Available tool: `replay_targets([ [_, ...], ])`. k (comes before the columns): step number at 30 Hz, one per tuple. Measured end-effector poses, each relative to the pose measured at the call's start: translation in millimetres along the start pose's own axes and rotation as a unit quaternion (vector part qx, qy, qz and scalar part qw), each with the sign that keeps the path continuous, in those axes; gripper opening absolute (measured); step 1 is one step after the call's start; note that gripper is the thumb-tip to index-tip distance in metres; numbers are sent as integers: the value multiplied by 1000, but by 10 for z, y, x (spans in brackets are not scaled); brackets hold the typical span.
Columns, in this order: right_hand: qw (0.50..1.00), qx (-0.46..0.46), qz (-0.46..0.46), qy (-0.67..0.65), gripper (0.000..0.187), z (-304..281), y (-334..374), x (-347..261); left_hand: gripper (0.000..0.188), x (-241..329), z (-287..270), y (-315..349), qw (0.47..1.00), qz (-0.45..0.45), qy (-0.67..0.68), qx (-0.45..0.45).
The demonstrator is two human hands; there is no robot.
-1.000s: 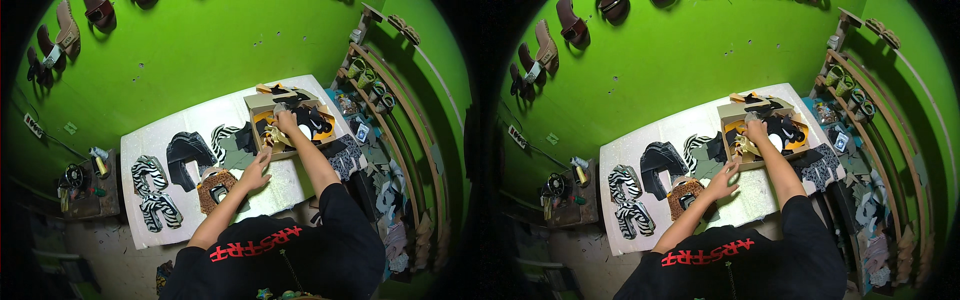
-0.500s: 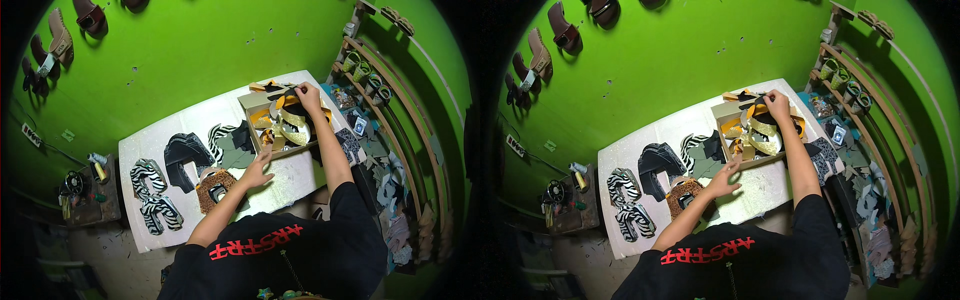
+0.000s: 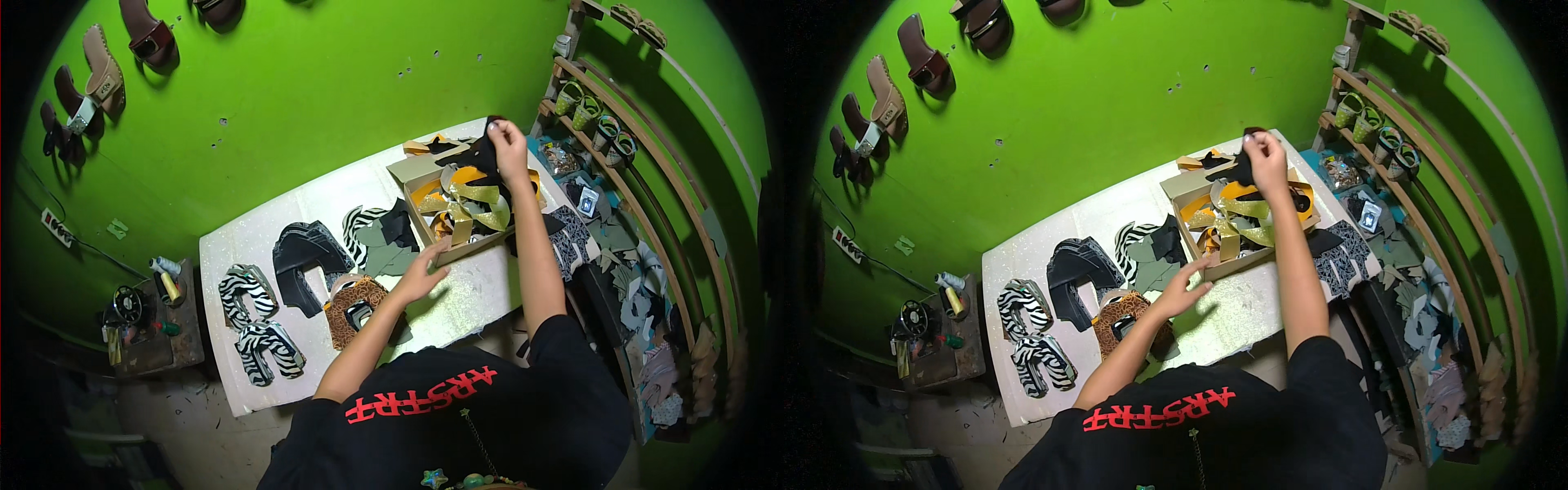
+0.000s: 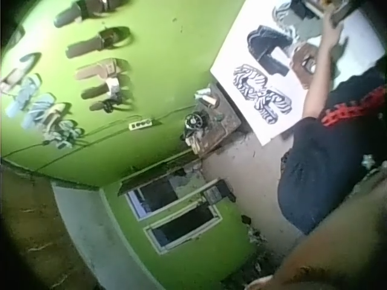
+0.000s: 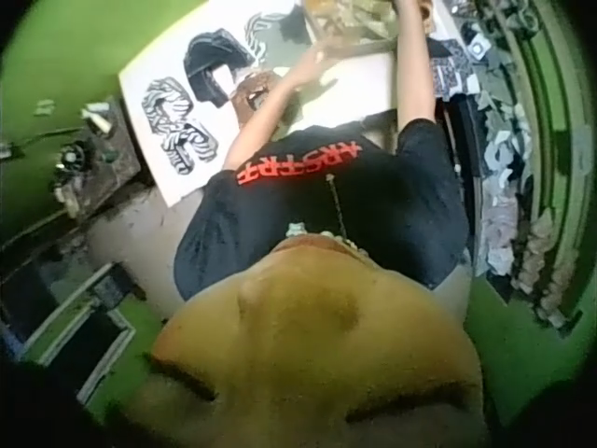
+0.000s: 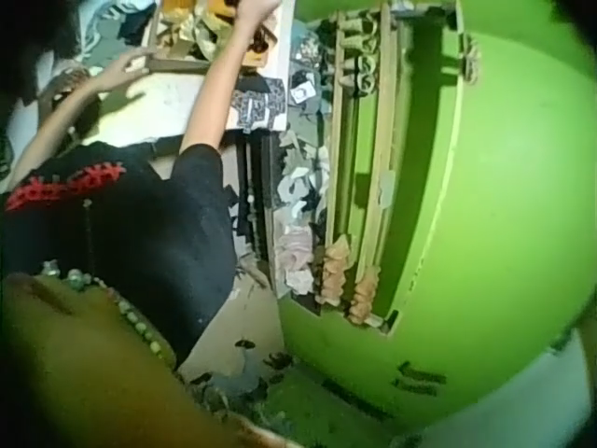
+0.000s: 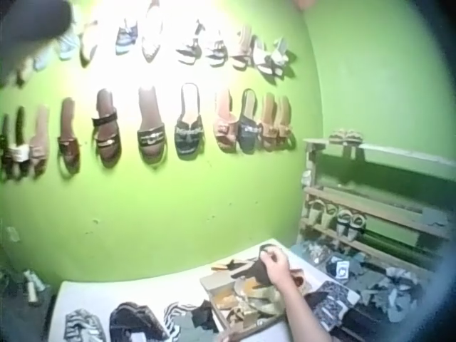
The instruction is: Matching and layering patterned fabric shoe upper components on a work surface.
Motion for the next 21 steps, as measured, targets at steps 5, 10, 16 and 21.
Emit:
replay_targets([
  [5, 994, -106, -28, -18, 14, 322, 752, 61, 40, 366, -483, -128, 961, 16, 138, 240],
  [10, 967, -185, -76, 158, 10, 650, 1514, -109, 50, 684, -622, -167, 905, 55, 337, 254],
  [16, 932, -238, -131, 240, 20, 605, 1769, -29, 33, 679, -695, 34, 931, -98, 298, 188],
  [21, 944, -324, 36, 54, 47, 577, 1822, 301, 18, 571, -606, 262, 937, -182, 295, 39],
])
Point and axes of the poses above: each hand's wrist, its own y-axis away from the middle knuckle, its own z-axis out of the palm, x = y × z, the point moved 3 cm from there along -y, towards the middle knuckle, and after that the axes turned 15 degrees about z, right-handed, at the moved point
